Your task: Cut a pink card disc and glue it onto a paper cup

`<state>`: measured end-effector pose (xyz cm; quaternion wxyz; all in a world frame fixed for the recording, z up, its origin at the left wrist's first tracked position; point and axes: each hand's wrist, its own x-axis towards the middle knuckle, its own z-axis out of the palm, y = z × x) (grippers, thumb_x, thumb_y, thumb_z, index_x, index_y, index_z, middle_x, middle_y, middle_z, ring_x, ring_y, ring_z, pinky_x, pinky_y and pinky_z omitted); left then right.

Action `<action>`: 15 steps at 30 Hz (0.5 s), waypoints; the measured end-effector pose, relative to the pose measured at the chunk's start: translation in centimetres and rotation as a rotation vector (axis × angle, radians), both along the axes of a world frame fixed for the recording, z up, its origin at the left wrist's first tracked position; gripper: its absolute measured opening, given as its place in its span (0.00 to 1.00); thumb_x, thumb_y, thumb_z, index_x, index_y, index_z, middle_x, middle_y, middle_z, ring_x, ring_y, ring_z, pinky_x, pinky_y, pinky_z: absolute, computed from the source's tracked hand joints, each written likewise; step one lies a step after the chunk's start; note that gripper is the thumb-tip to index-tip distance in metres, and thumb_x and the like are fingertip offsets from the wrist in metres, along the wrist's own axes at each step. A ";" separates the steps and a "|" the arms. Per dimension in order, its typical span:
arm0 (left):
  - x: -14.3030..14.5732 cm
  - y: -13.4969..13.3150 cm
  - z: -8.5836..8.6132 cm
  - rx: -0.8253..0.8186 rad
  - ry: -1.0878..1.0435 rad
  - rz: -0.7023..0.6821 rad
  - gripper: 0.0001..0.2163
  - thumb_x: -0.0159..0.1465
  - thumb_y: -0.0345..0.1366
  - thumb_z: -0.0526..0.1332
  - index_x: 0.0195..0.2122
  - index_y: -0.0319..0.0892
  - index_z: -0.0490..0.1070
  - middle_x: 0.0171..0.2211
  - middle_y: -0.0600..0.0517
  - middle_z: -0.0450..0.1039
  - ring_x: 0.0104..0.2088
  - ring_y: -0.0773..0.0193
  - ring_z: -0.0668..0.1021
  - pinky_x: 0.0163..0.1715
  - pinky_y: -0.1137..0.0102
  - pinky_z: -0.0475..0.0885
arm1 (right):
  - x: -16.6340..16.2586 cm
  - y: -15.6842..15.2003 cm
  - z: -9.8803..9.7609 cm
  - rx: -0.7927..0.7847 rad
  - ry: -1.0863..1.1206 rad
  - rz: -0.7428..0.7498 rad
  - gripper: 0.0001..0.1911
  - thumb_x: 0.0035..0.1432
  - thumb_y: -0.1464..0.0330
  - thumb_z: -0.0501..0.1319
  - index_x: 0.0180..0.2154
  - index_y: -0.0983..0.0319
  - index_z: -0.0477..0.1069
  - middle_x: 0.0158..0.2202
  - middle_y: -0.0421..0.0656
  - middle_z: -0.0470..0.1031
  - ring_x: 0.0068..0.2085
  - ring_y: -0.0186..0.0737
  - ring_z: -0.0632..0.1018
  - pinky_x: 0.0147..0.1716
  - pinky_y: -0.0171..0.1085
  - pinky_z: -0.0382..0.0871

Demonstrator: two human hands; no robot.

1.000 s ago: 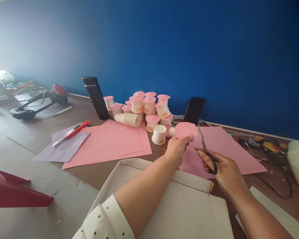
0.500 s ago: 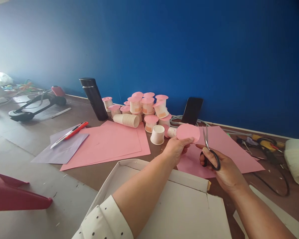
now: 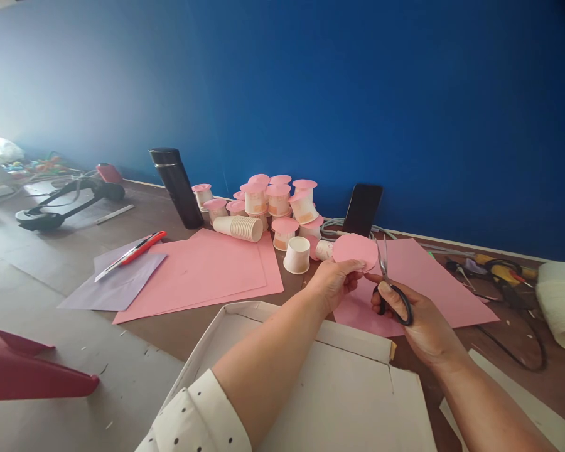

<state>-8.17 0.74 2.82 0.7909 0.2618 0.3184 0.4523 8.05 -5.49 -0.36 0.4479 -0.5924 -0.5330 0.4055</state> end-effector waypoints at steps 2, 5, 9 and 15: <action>0.0 0.1 0.0 0.006 0.007 0.014 0.08 0.51 0.28 0.71 0.30 0.40 0.73 0.27 0.53 0.71 0.28 0.71 0.68 0.29 0.73 0.61 | -0.1 0.0 0.1 0.000 -0.002 0.003 0.29 0.60 0.47 0.61 0.56 0.58 0.75 0.32 0.41 0.73 0.36 0.39 0.72 0.35 0.37 0.65; 0.1 0.1 -0.1 -0.004 0.009 0.020 0.08 0.51 0.27 0.70 0.30 0.39 0.72 0.25 0.54 0.70 0.27 0.72 0.67 0.29 0.73 0.59 | -0.3 -0.1 0.3 0.013 -0.003 -0.005 0.30 0.59 0.47 0.62 0.54 0.58 0.76 0.31 0.41 0.73 0.35 0.39 0.72 0.36 0.37 0.65; 0.0 0.0 -0.2 0.020 0.001 -0.009 0.07 0.52 0.28 0.70 0.30 0.38 0.73 0.26 0.53 0.69 0.28 0.72 0.66 0.29 0.72 0.59 | -0.4 -0.1 0.6 0.016 -0.059 -0.009 0.28 0.58 0.46 0.62 0.49 0.59 0.79 0.29 0.40 0.73 0.34 0.39 0.72 0.34 0.37 0.65; 0.1 0.2 -0.5 0.027 0.008 -0.039 0.08 0.51 0.29 0.71 0.28 0.38 0.73 0.24 0.53 0.66 0.27 0.70 0.64 0.28 0.70 0.56 | -0.4 -0.1 0.7 0.026 -0.090 -0.018 0.24 0.57 0.45 0.62 0.38 0.58 0.78 0.28 0.40 0.73 0.33 0.39 0.71 0.33 0.36 0.64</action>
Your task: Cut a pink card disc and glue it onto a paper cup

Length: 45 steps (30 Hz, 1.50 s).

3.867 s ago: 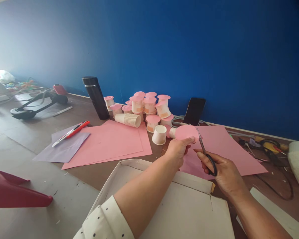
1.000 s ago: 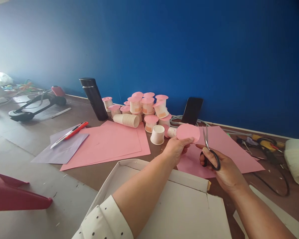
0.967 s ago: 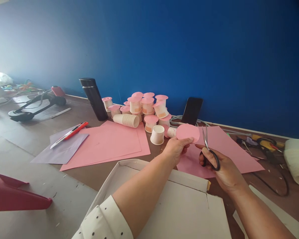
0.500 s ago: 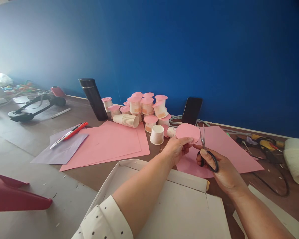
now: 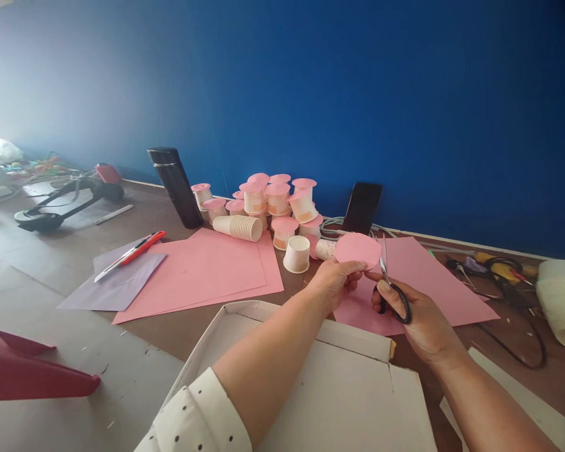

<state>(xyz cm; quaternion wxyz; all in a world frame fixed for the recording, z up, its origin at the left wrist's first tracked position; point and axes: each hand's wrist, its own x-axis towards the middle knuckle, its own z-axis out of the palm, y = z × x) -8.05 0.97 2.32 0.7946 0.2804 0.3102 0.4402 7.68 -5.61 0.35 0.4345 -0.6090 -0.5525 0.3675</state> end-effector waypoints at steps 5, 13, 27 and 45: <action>0.2 0.1 -0.3 0.006 0.009 -0.003 0.11 0.47 0.30 0.74 0.27 0.39 0.72 0.23 0.53 0.65 0.27 0.68 0.63 0.28 0.68 0.55 | -0.5 -0.3 0.9 -0.020 -0.036 -0.017 0.25 0.56 0.43 0.61 0.27 0.58 0.73 0.27 0.40 0.73 0.32 0.38 0.71 0.33 0.34 0.65; 0.3 0.0 0.0 -0.001 0.010 -0.005 0.07 0.50 0.28 0.70 0.27 0.38 0.72 0.22 0.54 0.63 0.26 0.70 0.63 0.25 0.70 0.53 | -1.0 -0.3 1.3 -0.036 -0.050 -0.047 0.26 0.55 0.42 0.61 0.26 0.58 0.72 0.27 0.41 0.73 0.32 0.38 0.72 0.32 0.34 0.66; 0.3 -0.3 0.3 -0.015 0.029 0.012 0.04 0.55 0.24 0.66 0.31 0.35 0.72 0.23 0.54 0.65 0.25 0.72 0.65 0.26 0.71 0.55 | -1.2 -0.5 1.6 -0.024 -0.083 -0.076 0.25 0.55 0.43 0.62 0.25 0.58 0.72 0.25 0.40 0.72 0.30 0.37 0.71 0.30 0.34 0.66; 0.4 -0.1 0.1 -0.032 0.042 0.028 0.07 0.53 0.26 0.69 0.32 0.37 0.73 0.26 0.51 0.70 0.26 0.71 0.68 0.26 0.72 0.58 | -1.0 -0.4 1.4 -0.005 -0.103 -0.068 0.24 0.56 0.45 0.62 0.24 0.58 0.70 0.25 0.39 0.71 0.30 0.37 0.71 0.30 0.33 0.65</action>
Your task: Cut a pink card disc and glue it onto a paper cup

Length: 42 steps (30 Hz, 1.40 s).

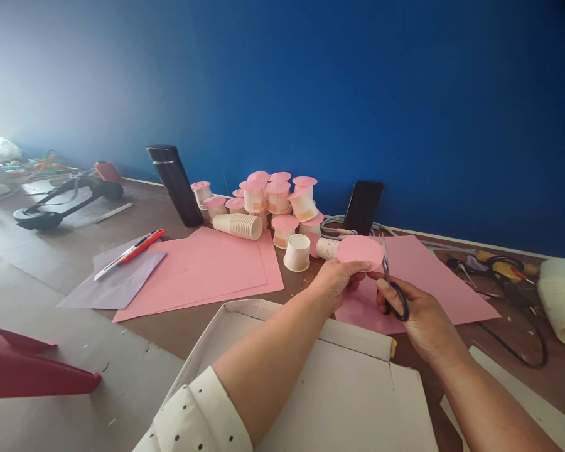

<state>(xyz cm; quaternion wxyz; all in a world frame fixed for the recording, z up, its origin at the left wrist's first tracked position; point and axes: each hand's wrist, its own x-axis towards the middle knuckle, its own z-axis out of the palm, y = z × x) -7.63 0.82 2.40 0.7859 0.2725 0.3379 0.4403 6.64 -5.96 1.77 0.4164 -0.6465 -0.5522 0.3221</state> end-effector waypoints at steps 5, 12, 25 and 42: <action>0.1 0.1 -0.3 0.016 0.001 0.014 0.08 0.52 0.29 0.71 0.30 0.39 0.72 0.24 0.52 0.69 0.25 0.69 0.67 0.25 0.70 0.58 | 0.0 -0.1 0.0 -0.009 0.010 -0.007 0.24 0.56 0.45 0.62 0.24 0.58 0.71 0.24 0.39 0.71 0.30 0.38 0.72 0.29 0.34 0.66; 0.1 0.2 -0.5 0.015 0.002 0.006 0.11 0.49 0.31 0.74 0.30 0.40 0.72 0.24 0.52 0.68 0.26 0.69 0.67 0.25 0.71 0.59 | 0.2 0.1 -0.3 -0.002 0.007 0.004 0.23 0.57 0.46 0.62 0.25 0.58 0.72 0.25 0.39 0.72 0.31 0.38 0.72 0.31 0.34 0.66; 0.1 0.0 -0.4 0.038 0.035 0.014 0.10 0.51 0.30 0.72 0.31 0.38 0.73 0.25 0.51 0.70 0.27 0.68 0.68 0.28 0.69 0.59 | -0.3 -0.1 0.2 0.003 0.009 -0.007 0.24 0.55 0.44 0.63 0.25 0.58 0.73 0.25 0.40 0.73 0.30 0.38 0.73 0.30 0.34 0.68; 0.2 0.0 -0.2 0.017 0.055 0.016 0.06 0.54 0.28 0.69 0.30 0.38 0.73 0.25 0.51 0.69 0.27 0.68 0.68 0.28 0.70 0.59 | -0.2 0.0 -0.1 0.013 -0.008 -0.017 0.24 0.57 0.45 0.61 0.25 0.58 0.73 0.24 0.39 0.72 0.29 0.38 0.72 0.29 0.34 0.66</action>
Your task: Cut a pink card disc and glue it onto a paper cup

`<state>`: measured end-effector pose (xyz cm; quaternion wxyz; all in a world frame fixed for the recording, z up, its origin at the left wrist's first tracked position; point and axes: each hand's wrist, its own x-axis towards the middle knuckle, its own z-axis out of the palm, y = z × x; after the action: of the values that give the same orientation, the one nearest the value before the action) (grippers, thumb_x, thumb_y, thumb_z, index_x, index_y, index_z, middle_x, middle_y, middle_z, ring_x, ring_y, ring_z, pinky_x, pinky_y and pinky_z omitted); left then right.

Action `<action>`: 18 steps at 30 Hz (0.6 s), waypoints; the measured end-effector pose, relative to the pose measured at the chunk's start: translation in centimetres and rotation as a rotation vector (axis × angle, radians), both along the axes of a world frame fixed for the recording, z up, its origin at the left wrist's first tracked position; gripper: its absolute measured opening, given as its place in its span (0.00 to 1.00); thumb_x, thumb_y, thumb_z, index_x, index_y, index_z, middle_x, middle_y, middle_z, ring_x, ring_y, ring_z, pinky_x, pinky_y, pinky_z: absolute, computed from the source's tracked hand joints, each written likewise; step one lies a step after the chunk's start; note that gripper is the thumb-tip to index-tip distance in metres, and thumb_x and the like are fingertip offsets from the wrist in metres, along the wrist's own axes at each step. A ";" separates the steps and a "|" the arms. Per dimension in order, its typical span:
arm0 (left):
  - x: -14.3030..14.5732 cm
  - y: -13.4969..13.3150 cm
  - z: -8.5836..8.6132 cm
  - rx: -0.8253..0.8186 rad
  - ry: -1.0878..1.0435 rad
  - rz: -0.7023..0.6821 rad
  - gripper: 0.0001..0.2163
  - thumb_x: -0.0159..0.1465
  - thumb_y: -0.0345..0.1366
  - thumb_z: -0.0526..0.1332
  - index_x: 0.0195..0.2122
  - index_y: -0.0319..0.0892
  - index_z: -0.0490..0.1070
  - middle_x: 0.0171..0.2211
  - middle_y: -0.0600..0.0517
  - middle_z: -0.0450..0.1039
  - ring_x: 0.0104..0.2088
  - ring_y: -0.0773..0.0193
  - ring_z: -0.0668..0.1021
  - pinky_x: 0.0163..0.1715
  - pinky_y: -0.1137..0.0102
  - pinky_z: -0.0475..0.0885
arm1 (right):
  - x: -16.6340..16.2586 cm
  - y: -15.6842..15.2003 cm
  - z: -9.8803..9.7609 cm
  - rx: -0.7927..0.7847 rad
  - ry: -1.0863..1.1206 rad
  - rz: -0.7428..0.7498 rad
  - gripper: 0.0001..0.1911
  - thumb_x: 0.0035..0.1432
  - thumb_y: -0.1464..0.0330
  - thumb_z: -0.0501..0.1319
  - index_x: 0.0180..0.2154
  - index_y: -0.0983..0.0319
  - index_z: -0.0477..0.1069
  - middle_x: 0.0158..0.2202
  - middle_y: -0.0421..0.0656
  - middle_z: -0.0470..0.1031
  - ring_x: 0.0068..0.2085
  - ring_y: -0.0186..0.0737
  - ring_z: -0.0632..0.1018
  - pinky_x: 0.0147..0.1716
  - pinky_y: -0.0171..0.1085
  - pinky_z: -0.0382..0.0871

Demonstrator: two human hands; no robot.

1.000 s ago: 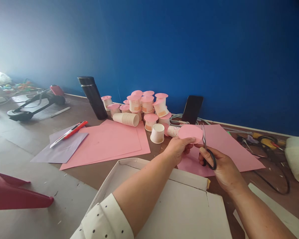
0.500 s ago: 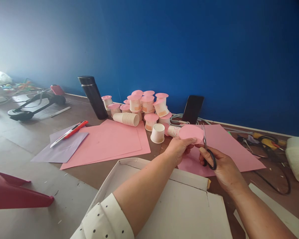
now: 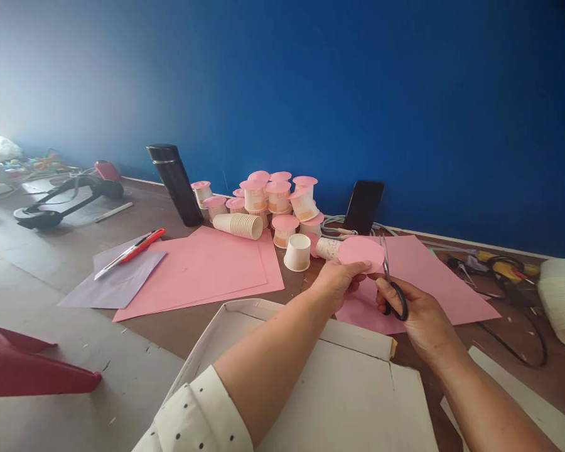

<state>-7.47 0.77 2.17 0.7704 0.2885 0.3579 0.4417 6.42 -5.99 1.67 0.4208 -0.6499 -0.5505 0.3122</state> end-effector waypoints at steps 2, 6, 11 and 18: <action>0.0 0.0 0.0 -0.007 -0.001 0.002 0.06 0.54 0.28 0.70 0.30 0.39 0.73 0.25 0.51 0.69 0.27 0.69 0.68 0.28 0.70 0.59 | 0.1 0.0 -0.2 0.002 0.008 -0.002 0.24 0.57 0.45 0.62 0.25 0.58 0.72 0.24 0.39 0.72 0.29 0.38 0.72 0.30 0.35 0.66; 0.0 0.1 -0.1 -0.006 -0.004 0.003 0.08 0.52 0.29 0.71 0.30 0.39 0.73 0.25 0.52 0.70 0.26 0.69 0.68 0.27 0.71 0.60 | 0.2 0.1 -0.3 0.006 -0.001 0.007 0.23 0.57 0.46 0.61 0.26 0.57 0.74 0.24 0.39 0.71 0.29 0.38 0.71 0.29 0.35 0.65; 0.0 0.0 -0.1 -0.002 -0.012 -0.008 0.07 0.55 0.27 0.69 0.32 0.38 0.73 0.26 0.51 0.71 0.26 0.70 0.68 0.27 0.72 0.60 | -0.2 -0.1 0.5 -0.009 -0.011 -0.007 0.24 0.56 0.44 0.61 0.26 0.57 0.74 0.22 0.38 0.70 0.28 0.37 0.70 0.29 0.34 0.64; 0.0 0.0 0.1 -0.023 -0.019 0.007 0.06 0.55 0.27 0.69 0.31 0.38 0.73 0.25 0.51 0.70 0.26 0.69 0.68 0.27 0.71 0.59 | 0.1 -0.1 0.1 -0.013 -0.034 -0.003 0.25 0.57 0.44 0.61 0.24 0.57 0.73 0.23 0.39 0.70 0.28 0.37 0.70 0.29 0.35 0.65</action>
<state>-7.49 0.80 2.30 0.7754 0.2741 0.3565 0.4432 6.55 -6.07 1.80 0.4076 -0.6586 -0.5546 0.3040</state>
